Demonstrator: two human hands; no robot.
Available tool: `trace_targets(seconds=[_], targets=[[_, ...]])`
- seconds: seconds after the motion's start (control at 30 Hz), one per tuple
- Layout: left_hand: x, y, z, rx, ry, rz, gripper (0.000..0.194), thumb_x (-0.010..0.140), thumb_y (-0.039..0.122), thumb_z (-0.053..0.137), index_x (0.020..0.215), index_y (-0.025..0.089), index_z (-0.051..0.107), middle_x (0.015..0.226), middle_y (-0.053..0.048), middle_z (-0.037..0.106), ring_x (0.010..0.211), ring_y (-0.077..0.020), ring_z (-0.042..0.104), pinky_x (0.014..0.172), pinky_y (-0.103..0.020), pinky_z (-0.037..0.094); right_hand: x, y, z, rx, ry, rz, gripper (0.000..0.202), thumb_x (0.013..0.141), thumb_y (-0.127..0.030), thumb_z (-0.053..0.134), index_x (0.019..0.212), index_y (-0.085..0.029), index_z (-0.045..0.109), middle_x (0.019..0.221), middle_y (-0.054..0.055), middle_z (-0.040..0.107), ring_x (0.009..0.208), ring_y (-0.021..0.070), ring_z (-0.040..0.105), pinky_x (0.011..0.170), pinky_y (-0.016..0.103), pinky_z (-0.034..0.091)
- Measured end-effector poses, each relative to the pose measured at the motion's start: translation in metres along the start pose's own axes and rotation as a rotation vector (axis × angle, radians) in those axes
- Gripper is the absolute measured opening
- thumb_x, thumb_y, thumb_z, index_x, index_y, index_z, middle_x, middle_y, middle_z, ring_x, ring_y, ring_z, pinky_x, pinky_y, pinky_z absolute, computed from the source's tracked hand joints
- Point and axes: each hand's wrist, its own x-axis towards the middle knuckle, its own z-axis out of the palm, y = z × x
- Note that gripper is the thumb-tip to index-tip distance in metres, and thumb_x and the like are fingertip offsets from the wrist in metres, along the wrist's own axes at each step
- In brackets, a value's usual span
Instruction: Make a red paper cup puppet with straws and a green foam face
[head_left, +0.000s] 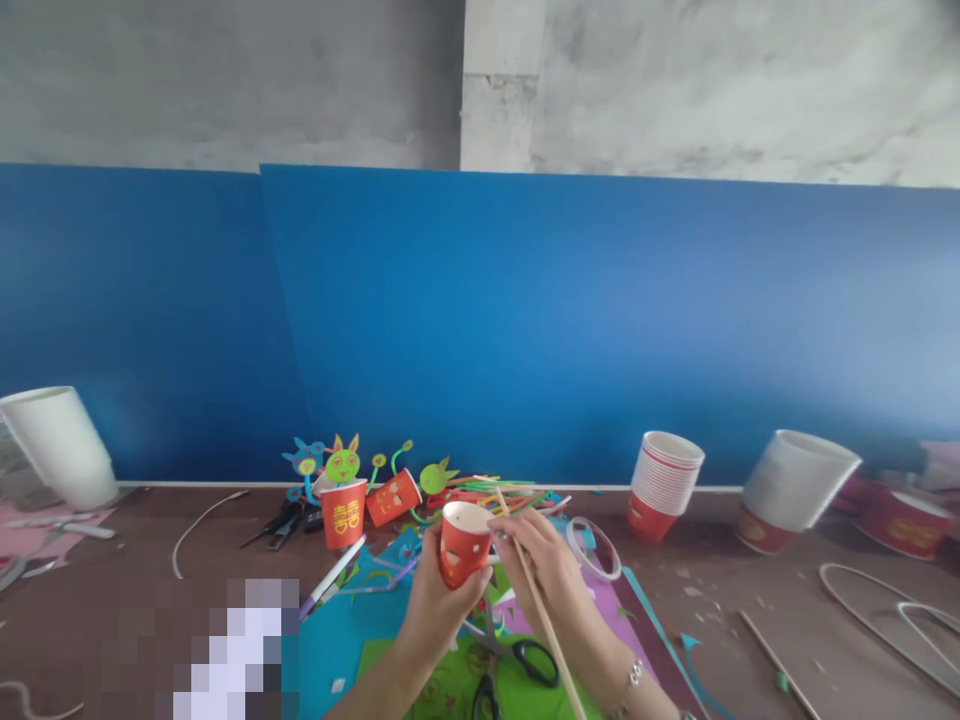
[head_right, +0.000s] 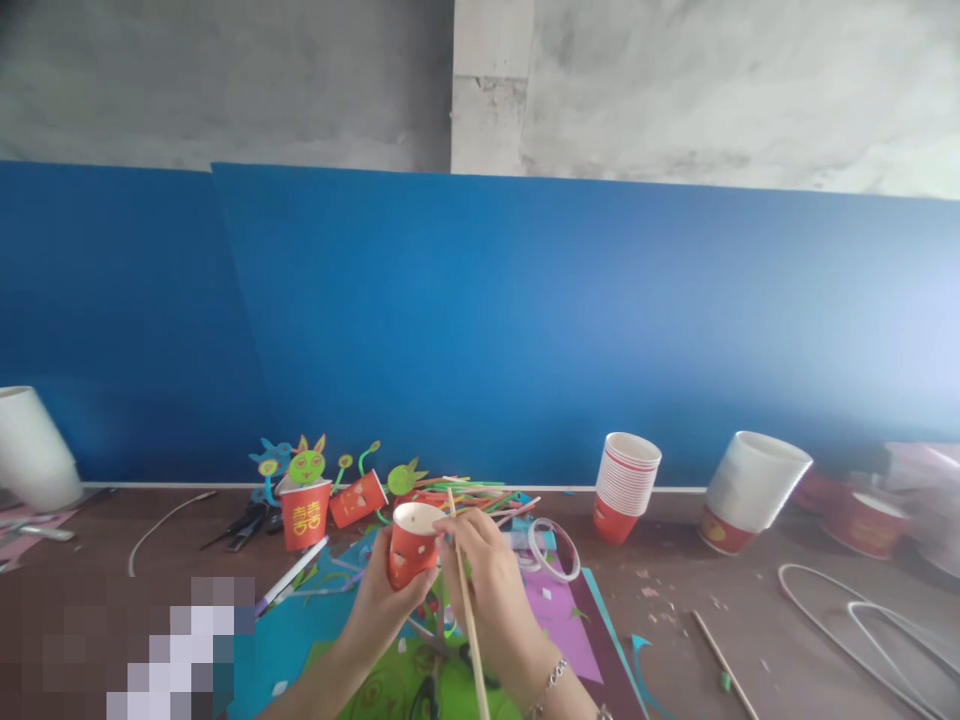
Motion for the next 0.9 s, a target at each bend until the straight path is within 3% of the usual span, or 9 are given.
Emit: trace_targets(seconds=[0.1, 0.3, 0.67, 0.9], targets=[[-0.001, -0.002, 0.001, -0.056, -0.014, 0.029, 0.052, 0.064, 0.024, 0.076, 0.108, 0.02, 0.05, 0.096, -0.007, 0.066, 0.087, -0.0235, 0.061, 0.079, -0.032, 0.047, -0.003, 0.001, 0.002, -0.051, -0.067, 0.002, 0.023, 0.089, -0.025, 0.047, 0.107, -0.022, 0.061, 0.095, 0.009, 0.057, 0.085, 0.0229, 0.057, 0.072, 0.033, 0.044], [-0.003, 0.001, 0.002, 0.028, -0.027, 0.038, 0.056, 0.064, 0.025, 0.077, 0.112, 0.02, 0.049, 0.1, -0.009, 0.065, 0.092, -0.0268, 0.062, 0.082, -0.035, 0.047, -0.003, 0.002, -0.002, -0.075, -0.168, 0.052, 0.014, 0.085, -0.019, 0.052, 0.09, -0.021, 0.064, 0.084, 0.005, 0.054, 0.076, 0.0209, 0.054, 0.068, 0.032, 0.042], [-0.001, -0.003, 0.002, 0.108, -0.047, 0.103, 0.054, 0.065, 0.032, 0.071, 0.112, 0.02, 0.046, 0.098, -0.006, 0.065, 0.087, -0.0235, 0.064, 0.077, -0.035, 0.051, -0.004, 0.007, 0.002, -0.075, -0.177, 0.074, 0.012, 0.082, -0.013, 0.05, 0.085, -0.02, 0.059, 0.084, 0.004, 0.05, 0.078, 0.0205, 0.052, 0.067, 0.03, 0.042], [-0.003, -0.001, -0.001, 0.108, -0.131, 0.059, 0.054, 0.066, 0.026, 0.069, 0.114, 0.019, 0.045, 0.101, -0.006, 0.065, 0.09, -0.0236, 0.064, 0.079, -0.034, 0.051, -0.005, 0.017, 0.004, -0.095, -0.183, 0.045, 0.028, 0.073, 0.002, 0.042, 0.083, -0.019, 0.059, 0.081, 0.003, 0.05, 0.076, 0.0188, 0.051, 0.065, 0.028, 0.039]])
